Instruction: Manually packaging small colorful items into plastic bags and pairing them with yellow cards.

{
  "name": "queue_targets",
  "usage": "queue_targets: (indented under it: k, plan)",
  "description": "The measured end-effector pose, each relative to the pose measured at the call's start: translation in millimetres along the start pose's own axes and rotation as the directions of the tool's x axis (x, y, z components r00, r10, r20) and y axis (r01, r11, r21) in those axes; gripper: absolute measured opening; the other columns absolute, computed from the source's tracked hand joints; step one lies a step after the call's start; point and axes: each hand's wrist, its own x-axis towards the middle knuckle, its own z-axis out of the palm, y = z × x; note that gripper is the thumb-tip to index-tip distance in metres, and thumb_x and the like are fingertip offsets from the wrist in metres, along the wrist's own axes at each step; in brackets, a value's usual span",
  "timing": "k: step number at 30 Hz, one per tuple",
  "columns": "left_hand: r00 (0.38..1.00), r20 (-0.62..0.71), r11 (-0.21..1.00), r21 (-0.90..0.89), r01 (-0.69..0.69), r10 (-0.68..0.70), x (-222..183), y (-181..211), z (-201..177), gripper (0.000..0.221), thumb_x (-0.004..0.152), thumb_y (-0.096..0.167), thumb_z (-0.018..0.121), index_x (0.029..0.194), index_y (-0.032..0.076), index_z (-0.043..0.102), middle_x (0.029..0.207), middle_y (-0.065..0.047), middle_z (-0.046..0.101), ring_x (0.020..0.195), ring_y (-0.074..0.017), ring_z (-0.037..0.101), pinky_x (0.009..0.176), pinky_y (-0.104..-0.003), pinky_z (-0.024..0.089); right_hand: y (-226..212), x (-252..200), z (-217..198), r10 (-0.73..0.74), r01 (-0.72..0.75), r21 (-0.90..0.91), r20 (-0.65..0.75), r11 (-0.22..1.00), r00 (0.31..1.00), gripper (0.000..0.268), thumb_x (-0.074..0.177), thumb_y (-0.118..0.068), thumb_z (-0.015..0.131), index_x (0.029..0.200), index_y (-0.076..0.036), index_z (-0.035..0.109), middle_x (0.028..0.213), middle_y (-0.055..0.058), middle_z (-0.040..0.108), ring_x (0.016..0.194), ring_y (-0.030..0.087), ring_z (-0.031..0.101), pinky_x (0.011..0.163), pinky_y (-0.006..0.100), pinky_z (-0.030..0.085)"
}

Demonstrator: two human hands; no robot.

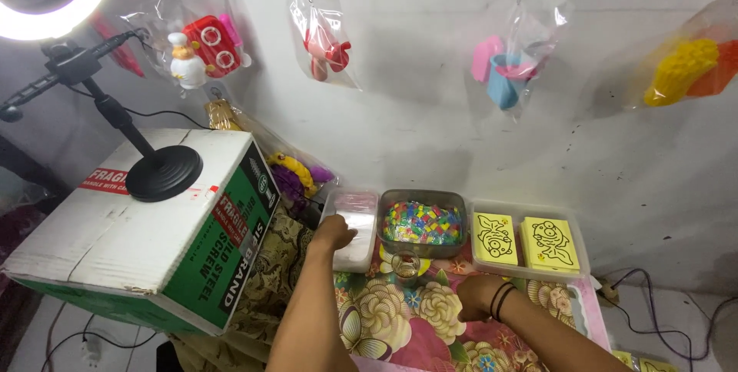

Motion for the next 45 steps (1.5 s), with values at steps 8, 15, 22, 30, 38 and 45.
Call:
queue_targets:
  k: [8,15,22,30,38,45]
  plan:
    - [0.998,0.057,0.997,-0.069,0.046,-0.042,-12,4,-11,0.044,0.091,0.036,0.071,0.111,-0.003,0.073,0.109,-0.018,0.074,0.097,-0.0341,0.072,0.090,-0.042,0.057,0,-8,-2,0.004,-0.003,0.029,-0.035,1.000,0.999,0.042,0.090,-0.045,0.059,0.065,-0.014,0.071,0.068,0.001,0.070,0.065,0.024,0.065,0.074,0.038,0.054]
    - [0.959,0.268,0.983,0.178,0.043,-0.090,-10,4,5,0.057,0.092,0.055,0.067,0.124,0.008,0.070,0.118,-0.011,0.074,0.104,-0.0289,0.072,0.096,-0.040,0.055,-4,-10,-3,0.040,-0.040,0.030,-0.011,0.999,0.999,0.047,0.095,-0.050,0.057,0.069,-0.014,0.072,0.076,0.002,0.071,0.070,0.025,0.065,0.076,0.042,0.053]
    - [0.953,0.277,0.982,0.177,0.072,-0.120,-9,15,5,0.059,0.094,0.056,0.061,0.130,0.010,0.068,0.131,-0.010,0.068,0.129,-0.0377,0.055,0.107,-0.046,0.048,-10,-16,-9,0.062,-0.062,0.015,-0.005,0.998,0.998,0.047,0.096,-0.051,0.057,0.069,-0.016,0.073,0.070,-0.001,0.070,0.068,0.022,0.065,0.073,0.039,0.054]
    - [0.883,0.384,0.960,0.174,0.220,-0.271,22,3,40,0.084,0.099,0.068,0.036,0.165,0.019,0.018,0.172,-0.012,0.011,0.156,-0.0350,0.014,0.123,-0.040,0.022,-10,-17,-9,0.073,-0.073,0.040,-0.008,0.997,0.997,0.044,0.095,-0.049,0.059,0.070,-0.015,0.073,0.071,-0.003,0.070,0.069,0.021,0.065,0.074,0.038,0.054]
    - [0.950,0.286,0.986,0.142,0.090,-0.128,11,7,24,0.085,0.099,0.059,0.052,0.159,0.006,0.026,0.158,-0.013,0.042,0.150,-0.0410,0.029,0.121,-0.050,0.031,-8,-18,-13,0.052,-0.053,0.058,0.024,0.997,0.998,0.043,0.096,-0.045,0.057,0.071,-0.013,0.073,0.070,-0.001,0.071,0.064,0.019,0.064,0.071,0.036,0.054]
    - [0.993,0.114,0.998,0.062,-0.017,0.010,24,-2,15,0.072,0.094,0.050,0.059,0.148,0.005,0.045,0.136,-0.006,0.067,0.130,-0.0335,0.055,0.114,-0.044,0.037,-3,-22,-13,0.049,-0.049,0.001,-0.055,0.999,0.997,0.040,0.091,-0.044,0.063,0.066,-0.015,0.073,0.074,0.005,0.070,0.068,0.025,0.062,0.072,0.041,0.051]
